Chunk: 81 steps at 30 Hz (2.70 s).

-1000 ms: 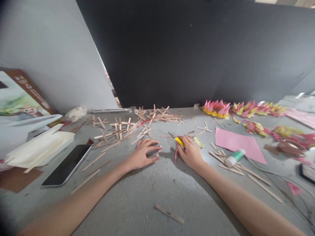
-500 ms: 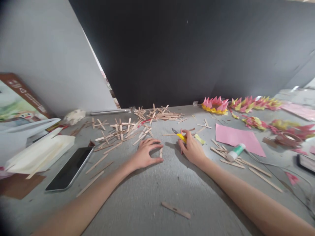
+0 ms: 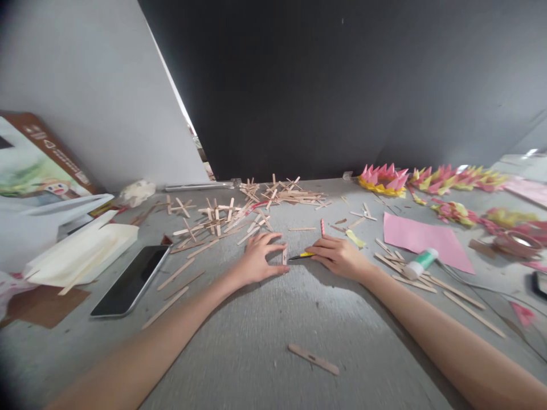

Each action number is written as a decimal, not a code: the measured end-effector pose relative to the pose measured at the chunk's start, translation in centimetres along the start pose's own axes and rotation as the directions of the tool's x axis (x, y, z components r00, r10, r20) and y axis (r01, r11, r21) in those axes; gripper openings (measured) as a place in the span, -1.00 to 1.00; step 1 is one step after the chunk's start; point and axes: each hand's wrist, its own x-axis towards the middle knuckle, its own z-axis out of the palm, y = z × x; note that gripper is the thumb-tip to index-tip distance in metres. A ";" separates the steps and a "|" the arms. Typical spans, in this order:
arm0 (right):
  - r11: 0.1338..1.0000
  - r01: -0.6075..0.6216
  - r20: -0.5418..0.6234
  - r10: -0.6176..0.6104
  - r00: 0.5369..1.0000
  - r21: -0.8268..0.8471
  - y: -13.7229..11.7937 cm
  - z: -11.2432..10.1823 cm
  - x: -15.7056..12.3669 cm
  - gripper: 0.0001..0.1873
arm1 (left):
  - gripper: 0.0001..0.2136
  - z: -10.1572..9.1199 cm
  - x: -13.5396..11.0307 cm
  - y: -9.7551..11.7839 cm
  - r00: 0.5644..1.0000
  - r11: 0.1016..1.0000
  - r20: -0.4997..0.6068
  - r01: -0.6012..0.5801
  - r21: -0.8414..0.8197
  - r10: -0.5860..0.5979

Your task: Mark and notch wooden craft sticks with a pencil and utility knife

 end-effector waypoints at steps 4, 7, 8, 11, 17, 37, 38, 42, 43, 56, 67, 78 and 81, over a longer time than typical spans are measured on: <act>0.997 0.033 0.002 -0.033 0.999 -0.070 0.5 -0.1 0.0 -0.64 | -0.42 -0.2 0.1 0.1 1.000 1.000 0.013 0.002 0.001 -0.002; 0.992 0.080 -0.068 -0.086 0.994 -0.096 0.5 0.1 0.1 -0.64 | -0.39 -0.2 0.1 0.0 1.000 1.000 0.022 0.005 0.010 -0.006; 0.990 0.092 -0.082 -0.101 0.991 -0.107 0.5 0.1 0.1 -0.64 | -0.38 -0.2 0.1 0.0 1.000 1.000 0.027 0.007 0.016 -0.008; 0.984 0.113 -0.073 -0.124 0.990 -0.136 0.5 0.2 0.2 -0.65 | -0.39 -0.1 0.1 -0.2 1.000 0.999 0.027 0.009 0.034 -0.010; 0.985 0.102 -0.070 -0.112 0.991 -0.137 0.8 0.5 0.0 -0.65 | -0.40 0.1 0.2 -0.4 1.000 0.999 0.000 -0.007 0.047 0.007; 0.981 0.104 -0.064 -0.116 0.991 -0.164 0.6 0.5 0.0 -0.63 | -0.36 -0.1 0.2 -0.4 0.999 0.999 0.033 -0.005 0.038 0.004; 0.981 0.102 -0.064 -0.113 0.991 -0.165 0.6 0.5 -0.1 -0.63 | -0.37 -0.1 0.2 -0.4 0.999 0.999 0.032 -0.005 0.035 0.004; 0.982 0.098 -0.063 -0.109 0.992 -0.159 0.8 0.7 -0.2 -0.62 | -0.40 -0.1 0.2 -0.4 1.000 0.999 0.024 -0.005 0.032 0.004; 0.983 0.098 -0.063 -0.109 0.992 -0.156 0.8 0.7 -0.2 -0.62 | -0.40 -0.1 0.2 -0.4 1.000 0.999 0.023 -0.006 0.032 0.005; 0.979 0.110 -0.072 -0.124 0.990 -0.173 0.8 0.5 -0.2 -0.65 | -0.42 -0.3 0.1 0.0 0.999 0.999 0.034 0.001 0.049 -0.003; 0.969 0.144 -0.084 -0.164 0.983 -0.201 0.3 0.3 -0.1 -0.65 | -0.39 -0.4 0.2 0.0 0.999 0.999 0.048 0.001 0.042 -0.003; 0.976 0.135 -0.114 -0.156 0.981 -0.170 0.1 0.4 -0.1 -0.63 | -0.40 -0.4 0.2 0.1 0.999 0.999 0.037 -0.001 0.046 -0.001; 0.975 0.159 -0.094 -0.175 0.980 -0.157 -0.1 0.4 0.0 -0.63 | -0.39 -0.4 0.2 0.1 0.999 0.999 0.036 0.000 0.041 -0.001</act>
